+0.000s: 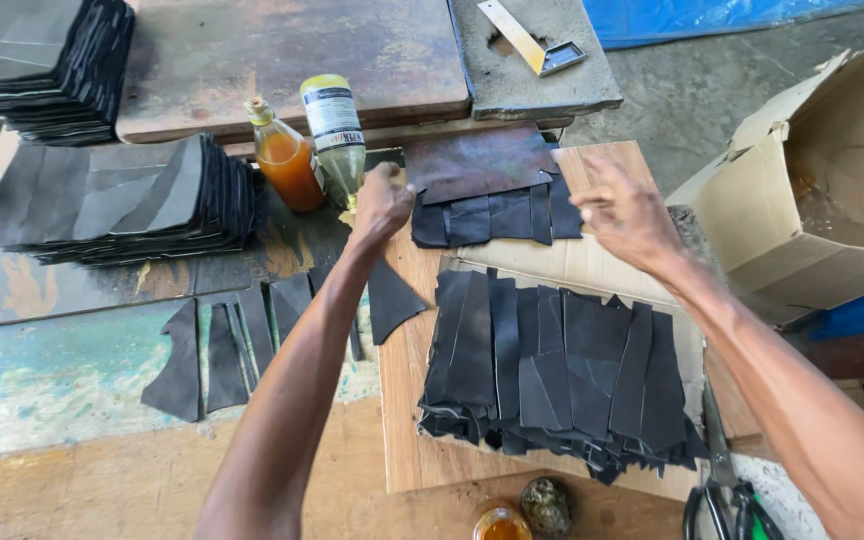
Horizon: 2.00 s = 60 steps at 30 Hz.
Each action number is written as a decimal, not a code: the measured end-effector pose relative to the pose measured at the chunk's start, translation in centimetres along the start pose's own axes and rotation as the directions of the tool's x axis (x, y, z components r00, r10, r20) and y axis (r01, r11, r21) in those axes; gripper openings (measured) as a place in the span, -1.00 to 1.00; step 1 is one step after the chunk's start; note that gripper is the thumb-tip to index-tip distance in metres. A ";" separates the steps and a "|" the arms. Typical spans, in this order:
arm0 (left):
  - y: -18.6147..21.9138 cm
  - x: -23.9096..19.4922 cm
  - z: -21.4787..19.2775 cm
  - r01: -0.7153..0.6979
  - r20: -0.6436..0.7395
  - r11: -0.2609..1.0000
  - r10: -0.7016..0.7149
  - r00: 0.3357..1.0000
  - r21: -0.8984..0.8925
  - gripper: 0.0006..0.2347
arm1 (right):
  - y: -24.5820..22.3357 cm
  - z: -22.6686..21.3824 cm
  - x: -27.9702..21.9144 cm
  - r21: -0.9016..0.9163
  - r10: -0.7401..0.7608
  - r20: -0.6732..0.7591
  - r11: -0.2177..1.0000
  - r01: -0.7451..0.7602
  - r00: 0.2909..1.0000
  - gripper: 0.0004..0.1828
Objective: The person repeatedly picks up small black leather pieces from a stack, applies a viscous amber liquid to the edges using a small stone, and places the treated pieces onto a separate pile. The process is repeated continuously throughout the clip.
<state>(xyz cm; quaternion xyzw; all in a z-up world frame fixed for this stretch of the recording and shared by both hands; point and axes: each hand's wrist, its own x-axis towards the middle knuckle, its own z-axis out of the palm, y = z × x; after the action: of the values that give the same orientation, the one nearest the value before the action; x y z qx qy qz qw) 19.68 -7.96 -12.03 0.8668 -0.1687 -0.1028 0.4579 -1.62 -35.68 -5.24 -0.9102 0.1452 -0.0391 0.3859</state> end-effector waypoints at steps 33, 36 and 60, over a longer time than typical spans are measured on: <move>13.2 -6.9 -7.6 -0.178 0.052 0.702 0.293 0.955 -0.689 -0.89 | -0.9 -6.4 -2.9 0.609 -0.019 -0.364 0.752 0.253 0.931 -0.22; 14.6 -12.7 -6.5 0.091 0.238 0.799 0.066 0.969 -0.594 -0.84 | -3.1 -7.8 -7.9 0.693 -0.031 -0.261 0.690 0.209 0.965 -0.22; 11.6 -18.2 -3.6 0.357 0.446 0.932 -0.296 0.845 -0.058 -0.73 | -0.2 -3.3 -21.6 0.495 0.316 -0.139 0.843 -0.211 0.938 0.07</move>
<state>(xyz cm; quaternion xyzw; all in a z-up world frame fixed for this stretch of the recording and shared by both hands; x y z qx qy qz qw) 1.75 -4.28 0.04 0.8044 -0.1078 -0.3795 0.4442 -22.79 -31.45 -1.86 -0.7498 0.2965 -0.1175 0.5797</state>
